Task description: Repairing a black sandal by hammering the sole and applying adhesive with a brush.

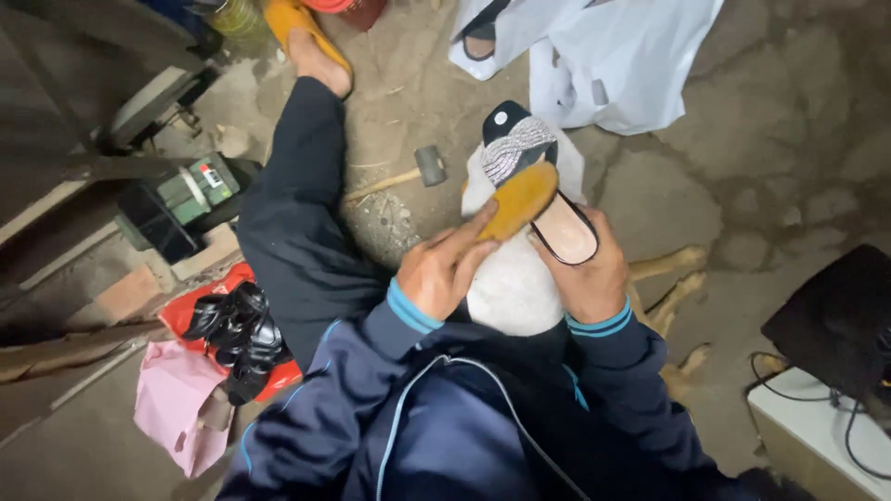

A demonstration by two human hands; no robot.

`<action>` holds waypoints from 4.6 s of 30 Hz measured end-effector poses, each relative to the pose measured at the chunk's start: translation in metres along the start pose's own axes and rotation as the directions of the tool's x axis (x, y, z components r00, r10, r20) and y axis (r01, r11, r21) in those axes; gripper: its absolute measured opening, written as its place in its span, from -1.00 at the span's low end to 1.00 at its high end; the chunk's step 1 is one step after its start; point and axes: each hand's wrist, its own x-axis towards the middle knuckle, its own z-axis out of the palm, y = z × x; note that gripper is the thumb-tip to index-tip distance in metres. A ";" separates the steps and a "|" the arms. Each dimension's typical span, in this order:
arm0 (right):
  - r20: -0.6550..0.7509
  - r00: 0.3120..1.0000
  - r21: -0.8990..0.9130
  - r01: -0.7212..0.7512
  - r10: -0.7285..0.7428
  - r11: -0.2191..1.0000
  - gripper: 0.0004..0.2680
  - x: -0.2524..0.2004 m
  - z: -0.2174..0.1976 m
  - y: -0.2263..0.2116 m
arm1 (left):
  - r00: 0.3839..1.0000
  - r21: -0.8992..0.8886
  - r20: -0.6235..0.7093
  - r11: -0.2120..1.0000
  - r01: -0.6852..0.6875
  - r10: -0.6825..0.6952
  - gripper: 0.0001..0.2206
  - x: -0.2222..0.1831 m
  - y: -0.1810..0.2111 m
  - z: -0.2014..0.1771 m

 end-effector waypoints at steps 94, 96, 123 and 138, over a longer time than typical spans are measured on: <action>0.362 0.609 -0.041 0.767 -0.706 0.640 -0.60 0.036 0.050 -0.023 | -0.009 -0.714 -0.687 0.672 0.198 -0.727 -0.84 -0.200 -0.073 -0.139; 0.309 0.478 -0.083 0.875 -0.822 0.477 -0.49 0.042 0.067 -0.001 | -0.068 -0.649 -0.754 0.726 0.226 -0.653 -0.79 -0.214 -0.063 -0.136; 0.305 0.442 -0.232 0.894 -0.844 0.384 -0.70 0.018 0.059 0.007 | -0.094 -0.682 -0.732 0.725 0.102 -0.675 -0.83 -0.240 -0.110 -0.118; 0.394 0.500 -0.341 0.859 -0.771 0.382 -0.82 -0.016 0.016 -0.044 | 0.093 -0.812 -0.432 0.432 0.391 -0.897 -0.77 -0.240 -0.288 -0.073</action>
